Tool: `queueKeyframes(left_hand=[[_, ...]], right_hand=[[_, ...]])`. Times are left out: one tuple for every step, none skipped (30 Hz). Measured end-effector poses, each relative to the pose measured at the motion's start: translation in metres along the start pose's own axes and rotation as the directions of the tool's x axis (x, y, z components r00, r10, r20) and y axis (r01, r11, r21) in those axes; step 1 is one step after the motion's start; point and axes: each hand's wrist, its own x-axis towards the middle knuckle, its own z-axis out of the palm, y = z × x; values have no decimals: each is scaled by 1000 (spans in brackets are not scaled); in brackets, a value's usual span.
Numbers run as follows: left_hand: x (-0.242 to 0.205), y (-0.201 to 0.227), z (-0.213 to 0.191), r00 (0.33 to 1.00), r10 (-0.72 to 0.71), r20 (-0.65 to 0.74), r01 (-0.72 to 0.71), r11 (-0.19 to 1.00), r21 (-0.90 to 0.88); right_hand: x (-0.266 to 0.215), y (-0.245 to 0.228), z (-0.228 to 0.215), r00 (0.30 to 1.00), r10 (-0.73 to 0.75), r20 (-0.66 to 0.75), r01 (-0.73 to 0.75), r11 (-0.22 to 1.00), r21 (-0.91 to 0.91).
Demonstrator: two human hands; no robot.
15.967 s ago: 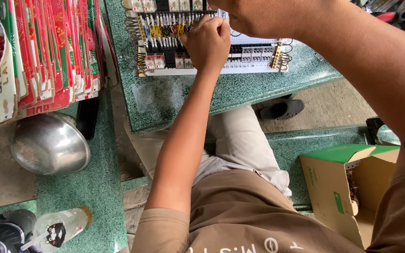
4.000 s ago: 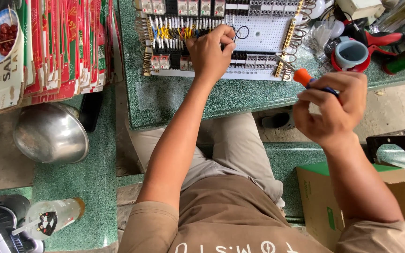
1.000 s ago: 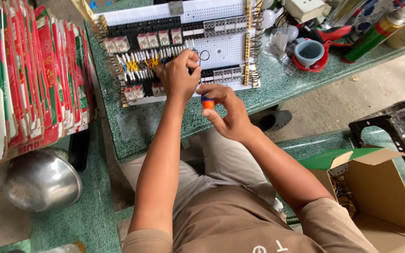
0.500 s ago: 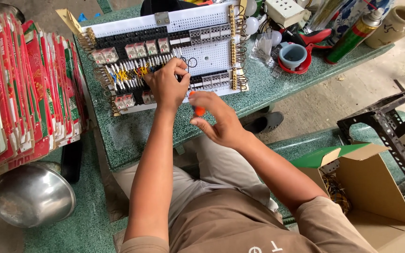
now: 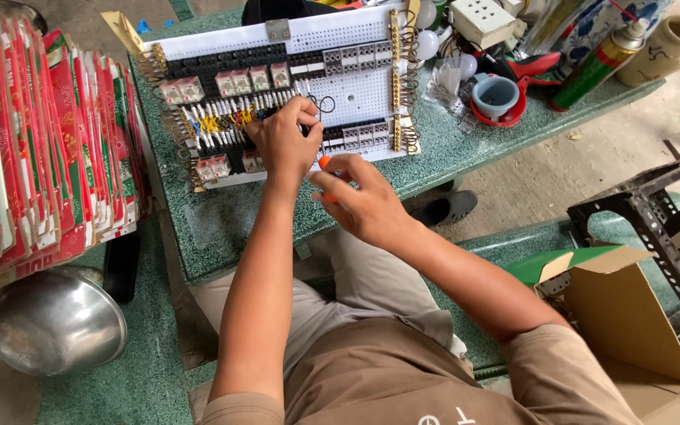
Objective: The person sits at a workbench and uses a screwdriver to tighten screws on a white circuit board populated with relays and wires. They repeatedly insert wires into terminal blocks and secure them by hand and with the tool.
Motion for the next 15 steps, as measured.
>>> queueKeyframes(left_hand=[[1,-1,0,1000,-10,15,10,1000,-7],[2,-2,2,1000,-12,14,12,1000,-7],[3,-4,4,1000,3,5,-3,1000,9],[2,-6,6,1000,18,-1,-18,999,26],[1,-7,6,1000,15,2,-15,1000,26],[1,-7,6,1000,21,-2,-20,999,24],[1,-6,6,1000,26,-7,-26,999,23],[1,-4,5,1000,27,-5,-27,999,22],[-1,-2,3,999,29,-19,-29,999,14],[-1,0,1,999,33,-36,-33,999,6],[-1,-1,2,999,36,-37,-35,999,7],[-1,-2,3,999,39,-25,-39,999,6],[0,-4,4,999,42,-14,-42,999,6],[0,-5,4,999,39,-14,-39,999,6],[0,-6,5,999,45,-24,-45,999,1]], right_hand=[[10,-7,-7,996,-57,62,61,995,-72],[11,-4,-8,996,-58,64,62,996,-71],[11,0,-9,985,-113,134,130,984,-124],[10,2,-11,965,-160,206,197,965,-172],[8,7,-9,965,-158,208,195,966,-170],[6,11,-6,959,-195,205,244,938,-247],[4,16,-5,951,-232,205,290,901,-322],[9,18,-6,951,-230,205,288,901,-323],[14,19,-7,948,-244,206,303,890,-340],[20,20,-8,944,-260,205,319,878,-358],[23,17,-13,944,-260,204,319,877,-360],[27,15,-17,946,-249,208,315,859,-404],[32,12,-21,948,-239,211,311,838,-448],[29,14,-21,948,-239,212,311,839,-446],[25,17,-21,918,-203,340,325,876,-355]])
